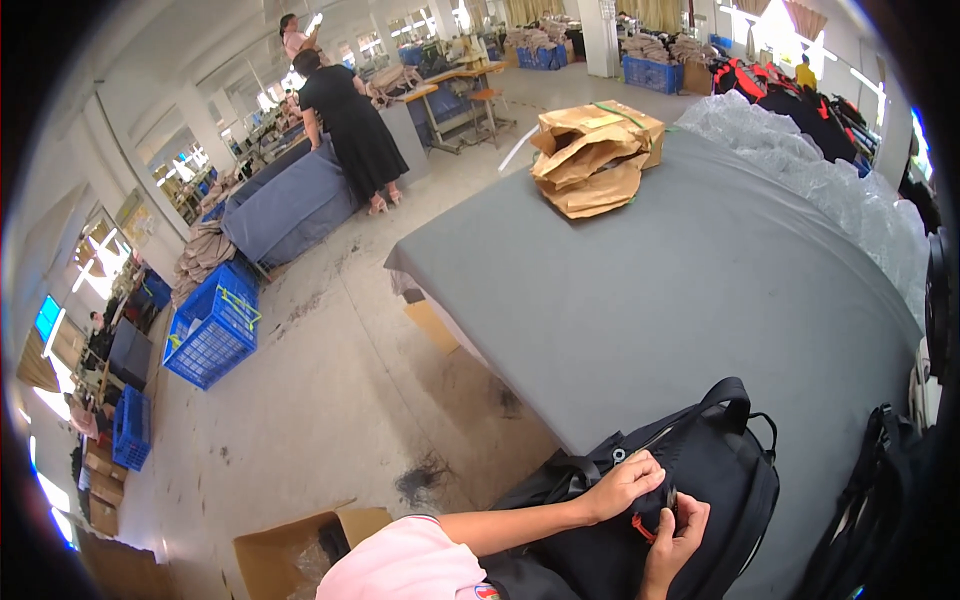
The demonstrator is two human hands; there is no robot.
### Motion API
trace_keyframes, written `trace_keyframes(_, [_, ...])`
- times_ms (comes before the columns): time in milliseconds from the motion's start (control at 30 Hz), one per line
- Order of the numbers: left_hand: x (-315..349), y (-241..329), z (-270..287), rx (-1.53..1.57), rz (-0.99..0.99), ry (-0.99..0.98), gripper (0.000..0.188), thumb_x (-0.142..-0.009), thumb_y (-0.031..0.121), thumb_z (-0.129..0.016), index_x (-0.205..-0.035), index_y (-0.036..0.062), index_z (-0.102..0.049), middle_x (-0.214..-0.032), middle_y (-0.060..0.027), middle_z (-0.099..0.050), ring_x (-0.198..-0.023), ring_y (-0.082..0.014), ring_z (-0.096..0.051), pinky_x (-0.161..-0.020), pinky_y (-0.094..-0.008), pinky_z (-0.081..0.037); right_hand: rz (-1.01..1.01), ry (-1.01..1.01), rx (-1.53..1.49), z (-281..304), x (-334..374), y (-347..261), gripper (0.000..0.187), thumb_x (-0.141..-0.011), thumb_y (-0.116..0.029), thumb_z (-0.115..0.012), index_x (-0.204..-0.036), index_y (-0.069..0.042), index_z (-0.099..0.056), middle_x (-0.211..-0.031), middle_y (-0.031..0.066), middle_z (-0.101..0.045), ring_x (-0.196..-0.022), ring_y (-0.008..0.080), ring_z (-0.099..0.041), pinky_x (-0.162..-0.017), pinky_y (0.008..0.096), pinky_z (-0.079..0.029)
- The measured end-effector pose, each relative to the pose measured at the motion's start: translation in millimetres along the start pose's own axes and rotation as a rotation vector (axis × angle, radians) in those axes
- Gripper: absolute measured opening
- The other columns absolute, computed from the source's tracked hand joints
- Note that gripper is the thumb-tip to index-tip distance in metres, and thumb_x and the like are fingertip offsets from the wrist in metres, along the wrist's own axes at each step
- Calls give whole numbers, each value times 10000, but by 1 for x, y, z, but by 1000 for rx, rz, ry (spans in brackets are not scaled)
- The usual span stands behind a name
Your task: Trimming loose threads from backpack straps and seams using a thread cutter.
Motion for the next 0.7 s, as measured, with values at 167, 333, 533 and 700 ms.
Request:
trace_keyframes(167, [3, -6, -14, -60, 68, -71, 318, -956, 265, -468, -841, -26, -527, -919, -32, -447, -854, -120, -427, -770, -254, -359, -228, 84, -424, 6, 2, 25, 302, -770, 64, -578, -1054, -5, -500, -935, 2, -472, -760, 63, -408, -719, 189, -331])
trace_keyframes(333, [5, -5, -21, -58, 75, -95, 315, -948, 272, -479, -831, -17, -524, -947, -24, -446, -844, -114, -423, -758, -254, -362, -272, 60, -507, -2, 8, 43, 262, -787, 46, -593, -1026, -24, -513, -871, -19, -462, -689, 32, -391, -602, 151, -310])
trace_keyframes(533, [5, -4, -26, -92, 44, -123, 328, -949, 294, -482, -818, -4, -522, -937, -29, -437, -829, -116, -411, -745, -256, -355, -381, 49, -636, -7, 9, 33, 166, -827, -30, -616, -956, -65, -518, -734, -68, -444, -518, -13, -340, -439, 139, -232])
trace_keyframes(700, [5, -2, -26, -102, 44, -124, 328, -950, 297, -482, -823, -2, -527, -936, -32, -434, -833, -120, -411, -749, -258, -356, -392, 45, -644, -8, 8, 32, 121, -838, -51, -618, -911, -68, -524, -698, -67, -443, -490, -11, -331, -418, 141, -227])
Point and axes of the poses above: each hand's wrist, its own x-axis away from the middle knuckle, its own z-axis out of the back of the hand, y = z × x, the point moved 10 cm from there along -x, towards the middle knuckle
